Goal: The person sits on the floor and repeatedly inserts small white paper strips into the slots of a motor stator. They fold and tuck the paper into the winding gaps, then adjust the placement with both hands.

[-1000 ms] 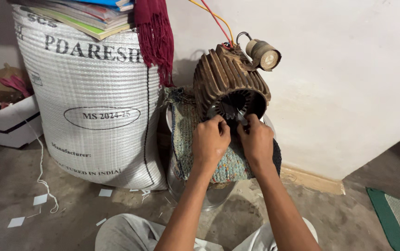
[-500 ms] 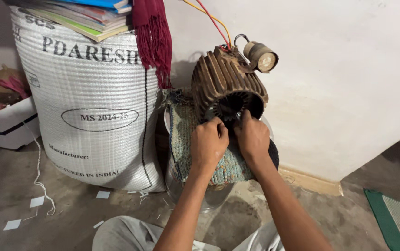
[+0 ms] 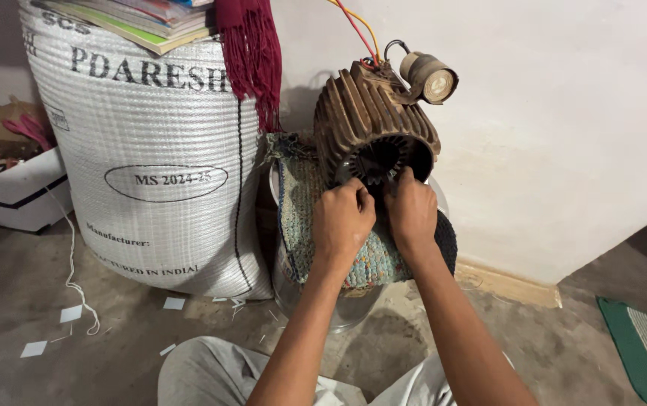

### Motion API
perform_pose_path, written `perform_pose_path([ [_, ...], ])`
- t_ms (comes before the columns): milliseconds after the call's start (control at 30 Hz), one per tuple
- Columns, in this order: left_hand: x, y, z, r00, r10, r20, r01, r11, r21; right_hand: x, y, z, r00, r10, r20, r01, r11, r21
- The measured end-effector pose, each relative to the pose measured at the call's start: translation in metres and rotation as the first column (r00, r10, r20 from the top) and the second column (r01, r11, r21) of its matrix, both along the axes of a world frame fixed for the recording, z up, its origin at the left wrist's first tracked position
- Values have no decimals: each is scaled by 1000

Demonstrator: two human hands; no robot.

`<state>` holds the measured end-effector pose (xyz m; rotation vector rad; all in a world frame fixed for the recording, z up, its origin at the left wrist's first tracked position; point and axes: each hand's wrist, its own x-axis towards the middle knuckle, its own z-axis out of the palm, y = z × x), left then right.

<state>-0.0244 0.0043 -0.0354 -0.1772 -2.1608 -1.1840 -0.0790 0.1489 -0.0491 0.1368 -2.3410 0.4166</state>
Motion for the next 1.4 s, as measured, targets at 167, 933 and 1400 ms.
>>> perform_pose_path([
  [167,0,0,3,999,-12,32,11,999,32,28,5,7,988,146,-55,-155,965,-212],
  [933,3,3,7,999,-6,43,4,999,47,-1,-16,-2,970,212,-119,-215,519,-827],
  [1400,0,1,4,999,-49,-1,49,997,65,22,-3,13,984,92,-155,-144,918,-368],
])
